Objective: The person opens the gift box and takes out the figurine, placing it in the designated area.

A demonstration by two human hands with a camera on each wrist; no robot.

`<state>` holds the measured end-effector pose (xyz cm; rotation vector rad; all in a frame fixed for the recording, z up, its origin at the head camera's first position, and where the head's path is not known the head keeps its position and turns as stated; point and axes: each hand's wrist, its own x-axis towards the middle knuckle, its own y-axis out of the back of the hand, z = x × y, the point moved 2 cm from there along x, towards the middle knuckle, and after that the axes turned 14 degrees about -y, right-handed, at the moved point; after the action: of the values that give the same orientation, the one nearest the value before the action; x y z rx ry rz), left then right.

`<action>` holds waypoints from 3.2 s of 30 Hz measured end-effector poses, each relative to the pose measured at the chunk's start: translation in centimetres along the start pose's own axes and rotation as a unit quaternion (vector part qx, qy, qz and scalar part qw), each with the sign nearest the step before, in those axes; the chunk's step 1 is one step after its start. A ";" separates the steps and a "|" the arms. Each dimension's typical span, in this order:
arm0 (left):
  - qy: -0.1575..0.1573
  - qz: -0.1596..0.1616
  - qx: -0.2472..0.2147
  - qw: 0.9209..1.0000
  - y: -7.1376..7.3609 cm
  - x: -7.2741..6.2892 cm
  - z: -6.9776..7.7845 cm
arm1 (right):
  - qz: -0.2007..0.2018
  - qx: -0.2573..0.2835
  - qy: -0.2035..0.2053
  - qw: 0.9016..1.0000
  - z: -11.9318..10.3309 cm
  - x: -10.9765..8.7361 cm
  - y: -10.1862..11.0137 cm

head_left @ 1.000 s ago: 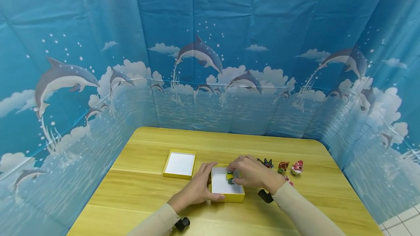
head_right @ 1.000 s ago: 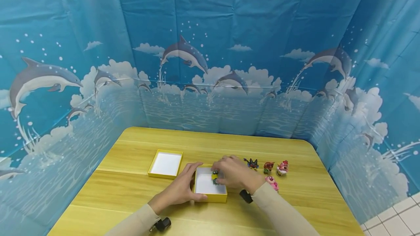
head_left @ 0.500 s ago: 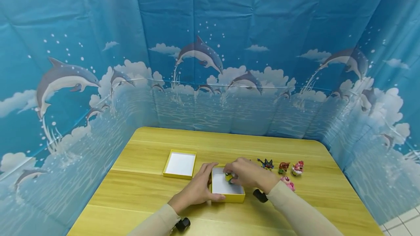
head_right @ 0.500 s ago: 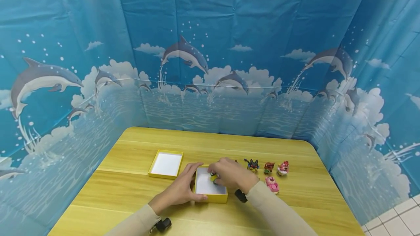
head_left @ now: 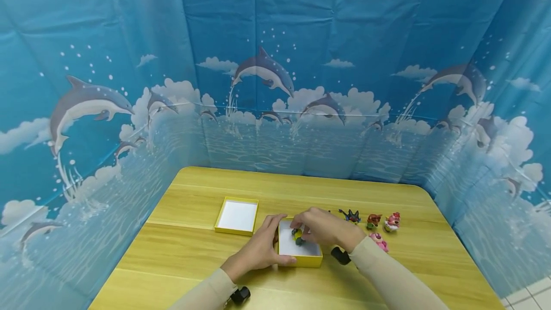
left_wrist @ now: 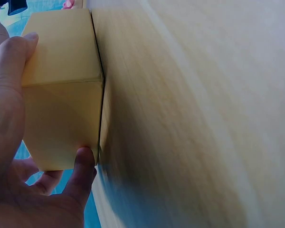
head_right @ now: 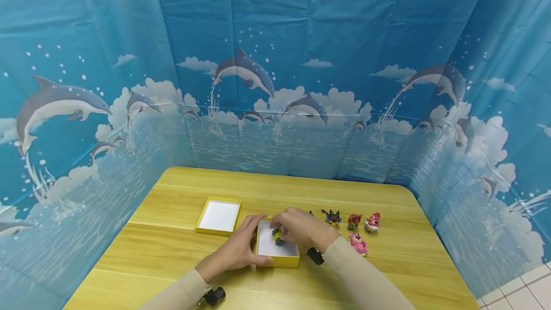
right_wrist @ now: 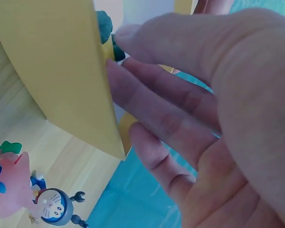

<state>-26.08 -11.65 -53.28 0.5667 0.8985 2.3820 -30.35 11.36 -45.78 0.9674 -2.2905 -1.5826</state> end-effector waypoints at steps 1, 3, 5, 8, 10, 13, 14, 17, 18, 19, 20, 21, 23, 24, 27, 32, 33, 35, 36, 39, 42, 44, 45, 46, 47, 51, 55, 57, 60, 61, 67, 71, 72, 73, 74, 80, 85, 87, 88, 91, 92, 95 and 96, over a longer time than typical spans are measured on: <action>0.001 0.000 0.000 1.000 0.0 0.0 0.0 | 0.000 -0.004 -0.001 1.000 0.0 0.0 0.0; 0.004 0.000 -0.001 1.000 0.1 0.0 0.0 | -0.001 -0.013 -0.002 1.000 0.0 0.1 -0.1; 0.005 -0.001 -0.001 1.000 0.1 0.1 -0.1 | -0.002 -0.018 -0.003 1.000 0.0 0.1 0.0; 0.005 -0.002 0.001 1.000 0.1 0.1 -0.1 | -0.009 -0.018 -0.006 1.000 -0.1 0.1 0.1; 0.004 -0.002 0.003 1.000 0.1 0.1 -0.2 | -0.018 -0.016 -0.011 1.000 -0.2 0.2 0.1; 0.002 -0.004 0.004 1.000 0.1 0.2 -0.2 | -0.031 -0.015 -0.020 0.999 -0.2 0.3 -0.1; 0.002 -0.004 0.005 1.000 0.0 0.2 -0.3 | -0.034 -0.015 -0.022 0.999 -0.2 0.4 -0.1; 0.002 -0.005 0.008 1.000 0.0 0.2 -0.3 | -0.040 -0.015 -0.025 0.999 -0.2 0.6 -0.3; 0.003 -0.005 0.008 1.000 0.0 0.2 -0.3 | -0.041 -0.015 -0.025 0.999 -0.2 0.7 -0.3; 0.003 -0.005 0.007 1.000 0.0 0.2 -0.3 | -0.041 -0.014 -0.025 0.999 -0.1 0.8 -0.3; 0.003 -0.005 0.005 1.000 0.0 0.1 -0.3 | -0.042 -0.014 -0.024 0.999 -0.1 0.9 -0.4; 0.004 -0.004 0.003 1.000 0.0 0.1 -0.3 | -0.043 -0.015 -0.024 0.999 -0.1 1.0 -0.5; 0.004 -0.005 0.001 1.000 0.0 0.1 -0.2 | -0.047 -0.015 -0.022 0.999 -0.1 1.1 -0.6; 0.004 -0.005 0.000 1.000 0.0 0.1 -0.2 | -0.051 -0.014 -0.022 0.998 -0.1 1.2 -0.6; 0.000 -0.004 0.002 1.000 0.0 0.0 -0.1 | -0.064 -0.010 -0.019 0.998 -0.3 1.6 -0.7; -0.006 -0.002 0.007 1.000 0.0 0.1 0.0 | -0.078 -0.007 -0.008 0.997 -0.5 2.2 -1.0; -0.008 -0.001 0.007 1.000 0.0 0.1 0.1 | -0.079 -0.006 -0.005 0.997 -0.5 2.3 -1.1; -0.008 -0.001 0.009 1.000 0.0 0.1 0.0 | -0.079 -0.007 0.000 0.997 -0.5 2.6 -1.3; -0.009 0.000 0.009 1.000 0.0 0.1 0.0 | -0.081 -0.006 0.002 0.997 -0.5 2.7 -1.3; -0.008 -0.002 0.009 1.000 0.0 0.1 0.0 | -0.087 -0.003 0.006 0.996 -0.6 2.9 -1.6; -0.007 -0.004 0.010 1.000 0.0 0.1 -0.1 | -0.091 -0.003 0.006 0.996 -0.6 3.0 -1.7; -0.007 -0.003 0.008 1.000 0.0 0.0 -0.1 | -0.091 -0.003 0.005 0.996 -0.6 3.0 -1.8; -0.008 -0.003 0.008 1.000 0.0 0.0 -0.1 | -0.090 -0.002 0.005 0.996 -0.7 3.0 -1.8; -0.008 -0.002 0.006 1.000 0.0 0.0 -0.1 | -0.090 0.000 0.006 0.996 -0.7 3.0 -1.7; -0.008 -0.002 0.004 1.000 0.0 0.0 -0.1 | -0.089 0.001 0.006 0.996 -0.7 2.9 -1.7; -0.011 0.001 0.001 1.000 0.0 0.0 -0.1 | -0.085 0.004 0.012 0.996 -0.7 2.8 -1.6; -0.011 0.001 0.004 1.000 0.0 0.0 -0.1 | -0.083 0.002 0.018 0.996 -0.7 2.7 -1.6; -0.011 0.000 0.008 1.000 -0.1 0.0 -0.1 | -0.083 0.000 0.020 0.996 -0.8 2.7 -1.6; -0.013 0.000 0.012 1.000 -0.1 0.0 -0.1 | -0.083 -0.004 0.021 0.996 -0.8 2.6 -1.6; -0.014 0.000 0.014 1.000 -0.1 0.0 -0.1 | -0.083 -0.005 0.022 0.996 -0.8 2.5 -1.6; -0.012 0.001 0.009 1.000 -0.1 0.0 -0.2 | -0.077 -0.009 0.017 0.997 -0.7 2.3 -1.6; -0.008 0.002 0.003 1.000 -0.1 0.0 -0.1 | -0.068 -0.013 0.018 0.997 -0.4 2.1 -1.6; -0.008 0.002 0.002 1.000 -0.1 0.0 -0.1 | -0.067 -0.014 0.018 0.998 -0.4 2.1 -1.6; -0.010 0.002 0.003 1.000 0.0 0.0 -0.1 | -0.066 -0.012 0.019 0.998 -0.4 2.1 -1.6; -0.010 0.002 0.003 1.000 0.0 0.0 0.0 | -0.065 -0.011 0.020 0.998 -0.4 2.0 -1.6; -0.010 0.002 0.007 1.000 0.0 0.0 0.1 | -0.064 0.003 0.021 0.998 -0.6 1.7 -1.3; -0.008 0.001 0.006 1.000 0.0 -0.1 0.1 | -0.060 0.011 0.022 0.998 -0.7 1.5 -1.1; -0.008 0.000 0.007 1.000 0.0 -0.1 0.2 | -0.060 0.014 0.021 0.998 -0.6 1.5 -1.1; -0.009 0.000 0.008 1.000 0.1 -0.1 0.2 | -0.059 0.016 0.021 0.998 -0.6 1.4 -1.1; -0.011 -0.001 0.012 1.000 0.1 -0.1 0.2 | -0.055 0.021 0.026 0.998 -0.4 1.3 -1.2; -0.012 -0.001 0.012 1.000 0.1 -0.1 0.2 | -0.054 0.022 0.028 0.998 -0.4 1.3 -1.2; -0.013 -0.002 0.011 1.000 0.0 -0.1 0.2 | -0.052 0.035 0.032 0.998 -0.3 1.2 -1.2; -0.013 -0.001 0.010 1.000 0.0 -0.1 0.1 | -0.053 0.041 0.032 0.997 -0.2 1.1 -1.2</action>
<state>-25.95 -11.66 -53.18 0.6035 0.9123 2.3598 -30.62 10.25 -46.95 1.1589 -2.3122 -1.4845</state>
